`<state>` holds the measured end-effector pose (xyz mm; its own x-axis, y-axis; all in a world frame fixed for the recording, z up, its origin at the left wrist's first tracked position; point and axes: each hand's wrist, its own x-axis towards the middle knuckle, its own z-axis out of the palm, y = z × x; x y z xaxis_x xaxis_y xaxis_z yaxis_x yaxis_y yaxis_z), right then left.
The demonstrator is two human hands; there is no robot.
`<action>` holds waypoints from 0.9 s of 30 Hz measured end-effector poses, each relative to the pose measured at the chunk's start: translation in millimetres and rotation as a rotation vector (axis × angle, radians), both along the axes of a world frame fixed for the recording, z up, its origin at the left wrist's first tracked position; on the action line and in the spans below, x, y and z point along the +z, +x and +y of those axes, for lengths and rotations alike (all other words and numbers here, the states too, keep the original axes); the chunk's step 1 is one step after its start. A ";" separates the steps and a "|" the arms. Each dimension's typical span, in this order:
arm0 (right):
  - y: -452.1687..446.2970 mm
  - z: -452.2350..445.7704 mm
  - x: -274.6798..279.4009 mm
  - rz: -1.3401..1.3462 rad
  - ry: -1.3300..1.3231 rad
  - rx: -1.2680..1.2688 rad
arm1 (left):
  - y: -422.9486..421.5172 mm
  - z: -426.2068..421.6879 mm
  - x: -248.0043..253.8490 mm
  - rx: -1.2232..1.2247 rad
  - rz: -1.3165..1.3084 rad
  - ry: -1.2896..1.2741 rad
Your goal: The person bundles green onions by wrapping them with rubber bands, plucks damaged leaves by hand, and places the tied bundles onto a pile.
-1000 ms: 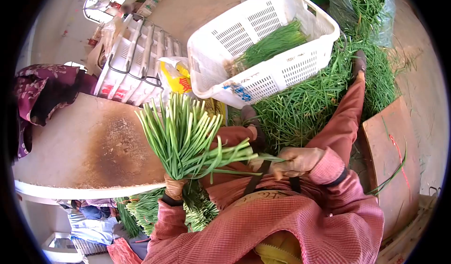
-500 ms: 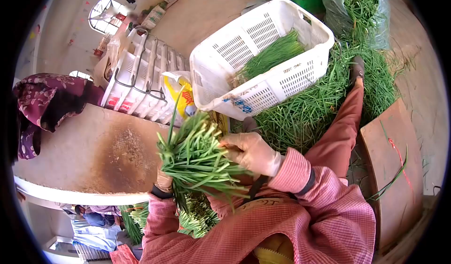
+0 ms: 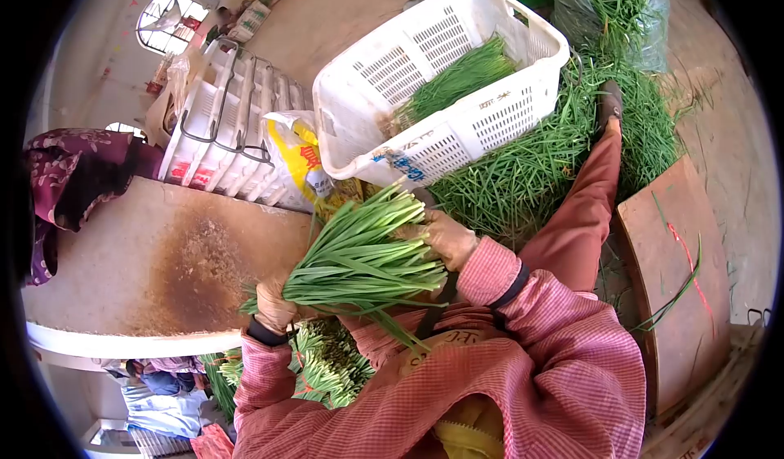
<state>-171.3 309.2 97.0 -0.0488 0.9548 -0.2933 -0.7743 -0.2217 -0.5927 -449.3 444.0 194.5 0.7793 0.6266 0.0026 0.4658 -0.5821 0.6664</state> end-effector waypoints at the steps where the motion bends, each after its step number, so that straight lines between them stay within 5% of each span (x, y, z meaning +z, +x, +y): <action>1: -5.4 -3.0 -3.2 0.213 -0.028 -0.101 | 3.1 8.5 2.4 0.038 -0.032 -0.311; 2: 4.5 -22.3 43.5 0.307 0.027 -0.161 | -4.0 10.6 3.7 0.091 -0.063 -0.628; 4: 16.2 -22.7 18.9 0.539 0.092 -0.194 | -21.3 21.1 -4.0 -0.084 -0.015 -0.567; 6: 59.6 -34.3 -4.5 0.828 0.509 -0.220 | -26.0 19.4 -5.6 -0.093 0.103 -0.665; 9: 97.3 -45.6 -21.6 0.612 0.413 -0.349 | -63.5 33.3 -46.1 0.181 -0.001 -1.258; 11: 105.1 -45.4 -33.7 0.065 -0.031 -0.469 | -68.8 22.1 -48.3 0.020 0.149 -0.938; 16: 74.0 -32.4 -4.9 -0.188 0.117 -0.320 | -53.3 -3.3 -49.3 0.290 -0.054 -1.125; 18: 44.2 -15.8 0.9 -0.889 0.304 -0.157 | -33.4 -13.9 -31.4 0.010 0.091 -0.611; 20: 11.1 -2.5 -2.7 -1.547 0.453 -0.148 | -26.5 -15.4 -28.5 -0.001 0.130 -0.558; 21: 15.0 -2.7 -3.6 -1.549 0.449 -0.150 | -21.6 -18.6 -30.1 0.015 0.076 -0.566; 23: 30.3 2.3 -7.0 -0.448 -0.002 -0.345 | -25.7 -17.1 -36.7 0.045 0.015 -0.576; 24: 56.2 -0.6 -10.9 -0.404 -0.167 -0.480 | -36.0 -11.1 -46.0 0.117 -0.010 -0.683; 27: 75.9 -7.0 -35.0 -0.462 -0.119 -0.324 | -41.0 -12.6 -38.6 0.133 0.044 -0.786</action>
<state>-95.4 302.1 62.1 0.3994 0.8587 -0.3210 -0.4801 -0.1023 -0.8712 -490.3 431.3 155.8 0.6871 0.5198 -0.5076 0.5336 0.1131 0.8381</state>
